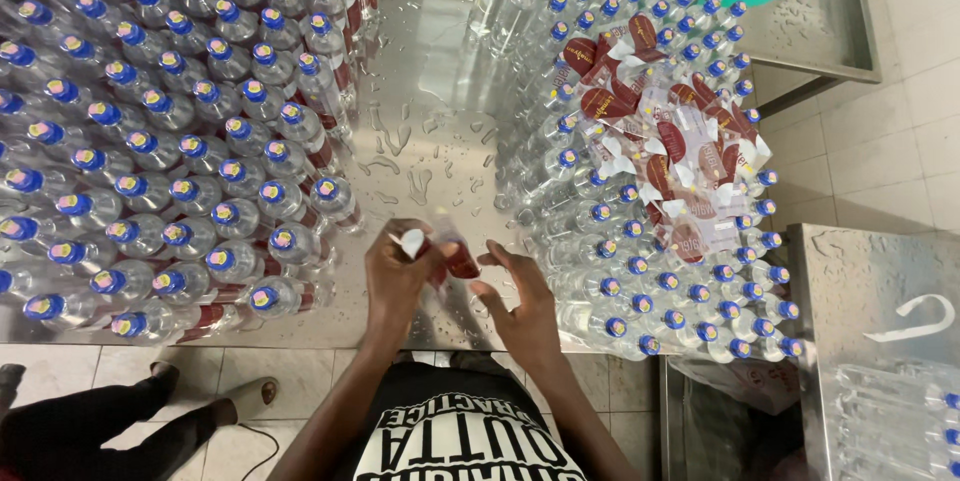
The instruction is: The person wraps individual plastic water bottles in clear plastic bags with red branding. They pick up a bottle from a large stack on a metal table, slide it into a bag, and place the wrapped bottle back onto the table. The process is repeated continuously throughout the video.
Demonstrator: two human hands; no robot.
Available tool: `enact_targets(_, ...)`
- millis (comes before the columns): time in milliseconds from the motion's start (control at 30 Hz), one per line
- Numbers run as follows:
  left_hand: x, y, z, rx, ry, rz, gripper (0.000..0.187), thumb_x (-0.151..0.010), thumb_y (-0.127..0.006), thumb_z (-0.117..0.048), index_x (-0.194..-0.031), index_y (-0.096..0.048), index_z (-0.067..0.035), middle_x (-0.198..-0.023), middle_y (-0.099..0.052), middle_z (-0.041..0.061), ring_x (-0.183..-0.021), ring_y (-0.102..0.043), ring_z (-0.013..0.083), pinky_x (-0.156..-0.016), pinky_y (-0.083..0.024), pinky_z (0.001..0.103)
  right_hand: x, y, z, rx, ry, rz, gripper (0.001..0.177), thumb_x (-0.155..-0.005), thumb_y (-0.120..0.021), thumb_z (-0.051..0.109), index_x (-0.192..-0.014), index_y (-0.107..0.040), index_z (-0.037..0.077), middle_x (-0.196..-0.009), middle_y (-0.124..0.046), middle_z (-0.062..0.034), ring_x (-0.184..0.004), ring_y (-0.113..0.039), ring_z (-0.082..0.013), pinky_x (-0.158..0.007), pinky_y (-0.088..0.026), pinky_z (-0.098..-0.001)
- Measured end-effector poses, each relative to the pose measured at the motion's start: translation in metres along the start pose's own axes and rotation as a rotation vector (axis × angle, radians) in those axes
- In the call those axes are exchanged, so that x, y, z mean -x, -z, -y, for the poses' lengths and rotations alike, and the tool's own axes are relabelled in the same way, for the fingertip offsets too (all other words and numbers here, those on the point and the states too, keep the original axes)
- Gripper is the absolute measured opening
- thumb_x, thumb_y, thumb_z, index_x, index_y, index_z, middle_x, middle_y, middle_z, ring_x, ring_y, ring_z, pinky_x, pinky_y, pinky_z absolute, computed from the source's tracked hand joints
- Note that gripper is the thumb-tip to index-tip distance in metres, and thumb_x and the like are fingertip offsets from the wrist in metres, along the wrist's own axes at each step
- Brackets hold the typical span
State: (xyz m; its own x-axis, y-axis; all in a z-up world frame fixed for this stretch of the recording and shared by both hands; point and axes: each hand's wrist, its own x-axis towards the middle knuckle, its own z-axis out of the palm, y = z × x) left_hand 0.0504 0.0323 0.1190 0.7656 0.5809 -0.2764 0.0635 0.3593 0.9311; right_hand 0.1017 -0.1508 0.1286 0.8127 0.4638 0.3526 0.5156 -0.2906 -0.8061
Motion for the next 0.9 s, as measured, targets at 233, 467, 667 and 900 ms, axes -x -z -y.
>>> enact_targets(233,0.019,-0.007,0.044,-0.210,-0.147,0.115,0.087,-0.055,-0.101,-0.069,-0.115,-0.074,-0.011,-0.099,-0.075,0.015,-0.090,-0.074,0.0269,-0.079,-0.063,0.041,0.014,-0.016,-0.039,0.114,-0.193,-0.029,0.029,-0.091,-0.091,0.025,-0.118,-0.084,0.020,-0.093,-0.084,-0.0024,-0.091,-0.082,-0.0231,-0.072,-0.065,-0.0339)
enact_targets(467,0.016,0.029,0.067,0.104,0.010,0.368,0.072,-0.115,-0.035,-0.060,-0.139,-0.063,0.002,-0.126,-0.071,0.026,-0.127,-0.067,0.0442,-0.106,-0.053,0.061,0.015,-0.001,-0.041,-0.294,-0.210,-0.008,0.033,-0.098,-0.073,0.001,-0.128,-0.082,0.012,-0.105,-0.089,-0.0106,-0.110,-0.079,-0.0146,-0.099,-0.058,-0.0353)
enact_targets(667,0.011,0.028,0.055,0.220,0.150,0.341,0.045,-0.108,-0.067,-0.030,-0.141,-0.062,0.001,-0.118,-0.077,0.024,-0.112,-0.074,0.0346,-0.097,-0.056,0.049,0.011,-0.007,-0.038,-0.426,-0.117,0.159,0.041,-0.105,-0.064,0.002,-0.146,-0.070,0.003,-0.128,-0.084,-0.0160,-0.132,-0.071,-0.0233,-0.119,-0.046,-0.0453)
enact_targets(900,0.004,0.025,0.054,0.182,0.166,0.176,0.032,-0.105,-0.073,-0.015,-0.134,-0.067,-0.001,-0.105,-0.081,0.020,-0.100,-0.076,0.0251,-0.092,-0.054,0.038,0.002,0.000,-0.020,-0.394,-0.101,0.265,0.056,-0.105,-0.050,-0.012,-0.159,-0.057,0.001,-0.144,-0.074,-0.0173,-0.143,-0.062,-0.0303,-0.124,-0.041,-0.0527)
